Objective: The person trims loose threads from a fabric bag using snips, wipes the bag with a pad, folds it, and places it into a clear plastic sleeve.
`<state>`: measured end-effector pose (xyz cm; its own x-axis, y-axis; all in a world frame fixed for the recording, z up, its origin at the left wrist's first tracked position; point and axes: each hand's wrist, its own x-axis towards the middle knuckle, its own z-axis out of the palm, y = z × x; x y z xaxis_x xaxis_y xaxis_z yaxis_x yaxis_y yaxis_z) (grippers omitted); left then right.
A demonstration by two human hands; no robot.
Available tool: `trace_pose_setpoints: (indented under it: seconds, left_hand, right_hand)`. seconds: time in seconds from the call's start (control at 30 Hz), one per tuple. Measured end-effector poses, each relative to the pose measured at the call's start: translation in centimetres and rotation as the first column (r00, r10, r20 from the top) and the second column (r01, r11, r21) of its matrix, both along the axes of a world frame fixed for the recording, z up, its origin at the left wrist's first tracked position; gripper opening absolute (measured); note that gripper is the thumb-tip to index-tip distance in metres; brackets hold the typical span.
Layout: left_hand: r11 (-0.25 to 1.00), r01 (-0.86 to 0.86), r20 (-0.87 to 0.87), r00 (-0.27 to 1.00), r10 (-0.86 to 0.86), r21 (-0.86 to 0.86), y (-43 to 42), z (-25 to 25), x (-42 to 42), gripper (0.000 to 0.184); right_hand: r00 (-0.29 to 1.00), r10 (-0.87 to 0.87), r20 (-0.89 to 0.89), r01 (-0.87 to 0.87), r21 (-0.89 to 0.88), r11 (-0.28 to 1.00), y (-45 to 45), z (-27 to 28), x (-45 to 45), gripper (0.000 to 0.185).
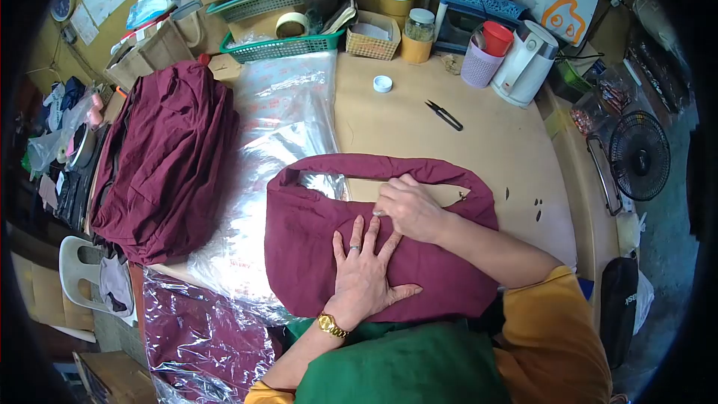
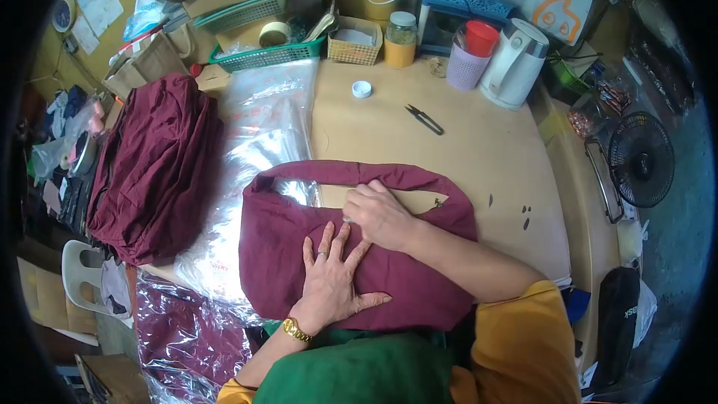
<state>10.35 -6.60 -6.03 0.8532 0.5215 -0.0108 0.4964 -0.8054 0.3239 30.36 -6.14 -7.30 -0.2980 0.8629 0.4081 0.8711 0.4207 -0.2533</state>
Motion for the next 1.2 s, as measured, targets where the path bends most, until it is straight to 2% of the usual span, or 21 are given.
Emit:
trace_pose_setpoints:
  seconds: [0.07, 0.27, 0.4, 0.47, 0.53, 0.63, 0.67, 0.8, 1.07, 1.17, 1.2]
  left_hand:
    - [1.0, -0.005, 0.097, 0.995, 0.005, 0.002, 0.1, -0.2, 0.1, 0.105]
    - [1.0, 0.0, 0.073, 0.997, 0.0, 0.009, 0.1, -0.3, 0.1, 0.105]
    - [1.0, -0.01, 0.048, 0.999, 0.01, 0.009, 0.0, -0.3, 0.1, 0.105]
    - [1.0, -0.016, 0.094, 0.995, 0.016, -0.006, -0.1, -0.5, 0.1, 0.106]
    - [1.0, -0.01, 0.092, 0.996, 0.01, 0.002, -0.1, -0.4, 0.0, 0.106]
    - [1.0, -0.002, 0.079, 0.997, 0.001, 0.014, 0.0, -0.3, 0.1, 0.106]
    - [1.0, -0.002, 0.067, 0.998, 0.001, 0.015, 0.0, -0.3, 0.1, 0.106]
    - [1.0, -0.003, 0.043, 0.999, 0.002, 0.017, -0.2, -0.3, 0.1, 0.106]
    - [1.0, -0.001, 0.068, 0.998, -0.001, 0.029, -0.1, -0.3, 0.1, 0.105]
    - [0.999, 0.004, 0.026, 1.0, -0.005, 0.039, -0.1, -0.1, 0.2, 0.106]
    - [0.999, 0.005, 0.026, 1.0, -0.006, 0.043, -0.1, -0.1, 0.3, 0.106]
  right_hand:
    - [1.0, -0.006, 0.007, 0.006, 0.009, 1.0, -1.3, 0.2, 1.0, 0.011]
    - [0.999, -0.031, 0.032, 0.031, -0.007, 0.999, -0.1, 0.2, -0.1, 0.01]
    - [0.999, -0.035, 0.013, 0.034, 0.066, 0.997, 0.0, -0.4, -0.3, 0.009]
    - [0.999, -0.039, 0.033, 0.036, 0.077, 0.996, -1.5, 0.7, 1.1, 0.008]
    - [0.982, -0.103, 0.159, 0.135, -0.206, 0.969, -2.7, 2.6, 2.6, 0.01]
    - [0.987, -0.086, 0.137, 0.11, -0.181, 0.977, -2.4, 3.3, 2.4, 0.011]
    - [0.992, -0.039, 0.116, 0.054, -0.132, 0.99, -1.8, 2.5, 1.8, 0.009]
    - [0.999, -0.031, 0.013, 0.031, -0.014, 0.999, 1.5, -0.1, -0.9, 0.011]
    - [0.998, -0.048, 0.038, 0.05, -0.052, 0.997, -0.8, 0.1, 0.9, 0.016]
    - [0.999, -0.041, 0.017, 0.041, 0.0, 0.999, 0.6, -0.5, -0.2, 0.013]
    - [0.997, -0.035, -0.068, 0.038, 0.037, 0.999, 0.7, -0.7, -0.3, 0.01]
